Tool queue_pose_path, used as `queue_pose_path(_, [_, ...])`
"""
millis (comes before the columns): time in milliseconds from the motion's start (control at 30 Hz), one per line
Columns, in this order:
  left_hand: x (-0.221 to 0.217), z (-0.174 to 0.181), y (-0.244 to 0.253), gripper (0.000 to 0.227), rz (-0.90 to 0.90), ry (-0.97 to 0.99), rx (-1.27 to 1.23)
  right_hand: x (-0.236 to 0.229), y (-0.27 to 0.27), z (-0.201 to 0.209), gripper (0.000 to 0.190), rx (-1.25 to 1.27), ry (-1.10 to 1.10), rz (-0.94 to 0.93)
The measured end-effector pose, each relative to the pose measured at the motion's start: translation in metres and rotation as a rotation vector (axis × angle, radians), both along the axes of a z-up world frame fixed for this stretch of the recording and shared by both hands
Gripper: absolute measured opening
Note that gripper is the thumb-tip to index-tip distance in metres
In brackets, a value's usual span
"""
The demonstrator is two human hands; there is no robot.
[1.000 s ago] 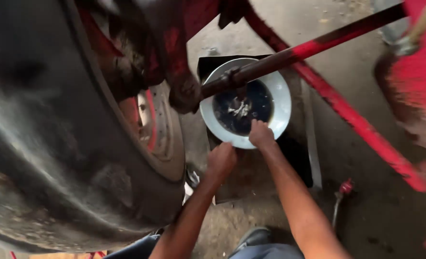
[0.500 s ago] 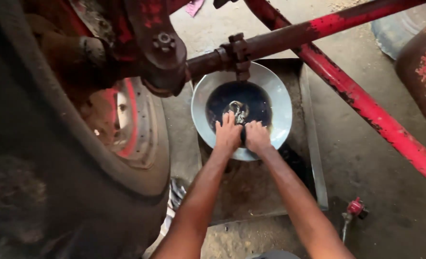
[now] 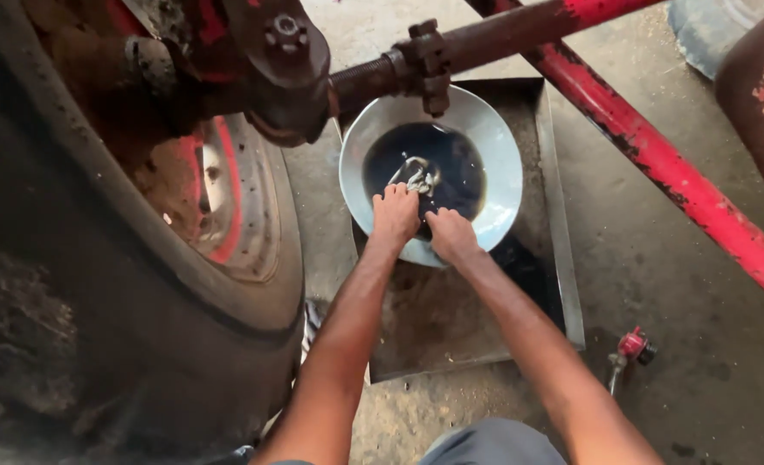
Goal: Disassembling, cleaning, and inspecting components of a tractor engine fuel injection system.
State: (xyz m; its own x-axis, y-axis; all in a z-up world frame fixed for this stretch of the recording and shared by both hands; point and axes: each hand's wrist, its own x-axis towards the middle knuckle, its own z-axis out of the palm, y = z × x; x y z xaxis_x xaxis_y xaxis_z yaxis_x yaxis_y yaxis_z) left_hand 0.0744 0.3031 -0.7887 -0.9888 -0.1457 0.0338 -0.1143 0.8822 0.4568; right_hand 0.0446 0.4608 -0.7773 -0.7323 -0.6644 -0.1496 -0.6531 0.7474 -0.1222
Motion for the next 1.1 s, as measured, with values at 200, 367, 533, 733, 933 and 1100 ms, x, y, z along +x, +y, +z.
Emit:
queue_pose_path(200, [0.009,0.019,-0.002,0.018,0.045,0.174,0.194,-0.018,0.009,0.011,0.017,-0.629,-0.795,-0.571])
queue_pose_path(367, [0.010,0.039,0.007,0.020,0.169,0.197,0.815,-0.027,0.021,0.033,0.010,-1.090,-1.042,-0.653])
queue_pose_path(533, [0.019,0.064,0.010,0.023,0.169,0.104,1.118,-0.023,0.027,0.049,0.012,-1.187,-1.053,-0.625])
queue_pose_path(733, [0.021,0.065,0.010,0.023,0.200,0.078,1.021,-0.010,0.021,0.081,0.013,-1.082,-1.032,-0.569])
queue_pose_path(933, [0.017,0.050,0.007,0.017,0.240,-0.080,1.534,-0.001,0.021,0.107,0.015,-1.147,-1.025,-0.561])
queue_pose_path(1100, [0.019,0.066,0.007,0.011,0.234,-0.029,1.689,0.009,0.023,0.128,0.017,-1.149,-0.886,-0.452])
